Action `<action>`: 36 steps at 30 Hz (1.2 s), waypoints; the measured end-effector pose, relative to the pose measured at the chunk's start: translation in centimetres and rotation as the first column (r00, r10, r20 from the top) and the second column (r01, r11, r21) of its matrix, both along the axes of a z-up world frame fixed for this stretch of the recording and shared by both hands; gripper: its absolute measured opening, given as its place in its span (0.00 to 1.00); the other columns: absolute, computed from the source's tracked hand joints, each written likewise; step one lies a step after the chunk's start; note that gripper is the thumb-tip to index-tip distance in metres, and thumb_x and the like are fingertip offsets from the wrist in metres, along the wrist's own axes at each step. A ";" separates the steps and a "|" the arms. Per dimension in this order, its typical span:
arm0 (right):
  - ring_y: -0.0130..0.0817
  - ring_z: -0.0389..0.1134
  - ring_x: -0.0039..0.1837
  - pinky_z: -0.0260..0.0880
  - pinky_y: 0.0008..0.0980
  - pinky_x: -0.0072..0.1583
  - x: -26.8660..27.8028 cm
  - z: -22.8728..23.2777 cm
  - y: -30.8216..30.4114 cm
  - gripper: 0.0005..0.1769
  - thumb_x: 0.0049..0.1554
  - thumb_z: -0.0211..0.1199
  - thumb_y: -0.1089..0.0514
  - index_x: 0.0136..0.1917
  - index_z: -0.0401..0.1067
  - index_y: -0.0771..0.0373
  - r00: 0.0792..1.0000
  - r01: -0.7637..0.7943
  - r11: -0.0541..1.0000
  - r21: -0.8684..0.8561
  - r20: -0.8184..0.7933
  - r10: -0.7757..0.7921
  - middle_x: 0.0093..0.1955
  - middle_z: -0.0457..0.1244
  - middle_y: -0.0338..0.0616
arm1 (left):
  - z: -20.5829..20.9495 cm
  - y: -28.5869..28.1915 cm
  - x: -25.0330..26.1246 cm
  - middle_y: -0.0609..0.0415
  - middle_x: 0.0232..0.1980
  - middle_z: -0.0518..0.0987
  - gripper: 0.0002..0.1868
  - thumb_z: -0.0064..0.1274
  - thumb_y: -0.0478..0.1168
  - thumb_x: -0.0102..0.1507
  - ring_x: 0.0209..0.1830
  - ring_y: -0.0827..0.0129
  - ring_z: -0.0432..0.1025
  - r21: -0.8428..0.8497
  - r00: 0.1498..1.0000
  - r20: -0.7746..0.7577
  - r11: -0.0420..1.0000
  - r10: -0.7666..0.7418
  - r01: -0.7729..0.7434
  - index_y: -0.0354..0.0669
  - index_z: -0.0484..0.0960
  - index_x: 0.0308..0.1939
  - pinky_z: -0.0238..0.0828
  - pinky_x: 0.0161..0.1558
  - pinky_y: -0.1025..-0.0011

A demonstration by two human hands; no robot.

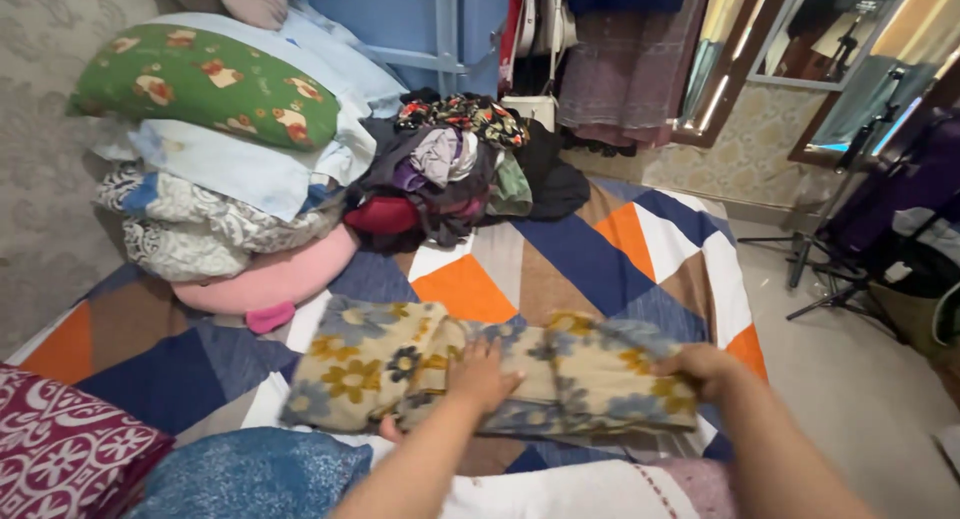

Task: Folding a floral-patterned cloth on a bed.

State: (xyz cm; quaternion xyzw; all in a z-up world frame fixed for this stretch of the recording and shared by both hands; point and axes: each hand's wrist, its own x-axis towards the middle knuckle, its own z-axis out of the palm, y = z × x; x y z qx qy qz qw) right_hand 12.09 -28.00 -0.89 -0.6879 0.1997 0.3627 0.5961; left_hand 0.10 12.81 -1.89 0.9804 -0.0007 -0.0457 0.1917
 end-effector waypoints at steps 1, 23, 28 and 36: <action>0.52 0.75 0.42 0.78 0.56 0.48 0.2 1.1 -1.8 0.17 0.48 0.72 0.65 0.51 0.75 0.73 1.000 -0.004 1.000 0.004 0.001 0.004 0.43 0.72 0.58 | -0.2 1.5 -0.3 0.44 0.83 0.50 0.49 0.48 0.69 0.63 0.83 0.48 0.43 0.004 1.000 0.001 1.000 0.004 -0.004 0.47 0.52 0.79 0.38 0.75 0.38; 0.44 0.75 0.56 0.76 0.41 0.57 -5.0 15.3 8.5 0.45 0.42 0.77 0.46 0.70 0.70 0.60 0.703 0.005 0.706 -0.709 0.504 0.502 0.56 0.72 0.53 | 8.9 17.9 2.0 0.48 0.72 0.65 0.28 0.72 0.36 0.50 0.68 0.49 0.69 0.059 0.926 -0.150 0.938 0.347 -0.342 0.60 0.86 0.54 0.69 0.67 0.57; 0.31 0.72 0.52 0.76 0.35 0.51 -7.5 17.2 11.3 0.45 0.44 0.74 0.45 0.72 0.66 0.56 0.725 -0.260 0.952 -0.163 0.618 0.304 0.51 0.70 0.41 | 11.6 19.3 -0.3 0.50 0.75 0.60 0.21 0.59 0.48 0.61 0.75 0.45 0.56 0.215 0.834 -0.077 0.826 0.546 -0.521 0.60 0.82 0.59 0.55 0.70 0.42; 0.55 0.73 0.51 0.78 0.50 0.49 -3.8 3.2 2.5 0.45 0.51 0.72 0.32 0.58 0.75 0.79 0.976 -0.213 0.872 -0.441 -0.065 0.206 0.50 0.70 0.65 | 4.5 1.7 2.8 0.37 0.51 0.82 0.25 0.60 0.55 0.58 0.52 0.45 0.77 -0.246 0.977 -0.012 0.946 0.213 -0.210 0.37 0.83 0.47 0.75 0.54 0.51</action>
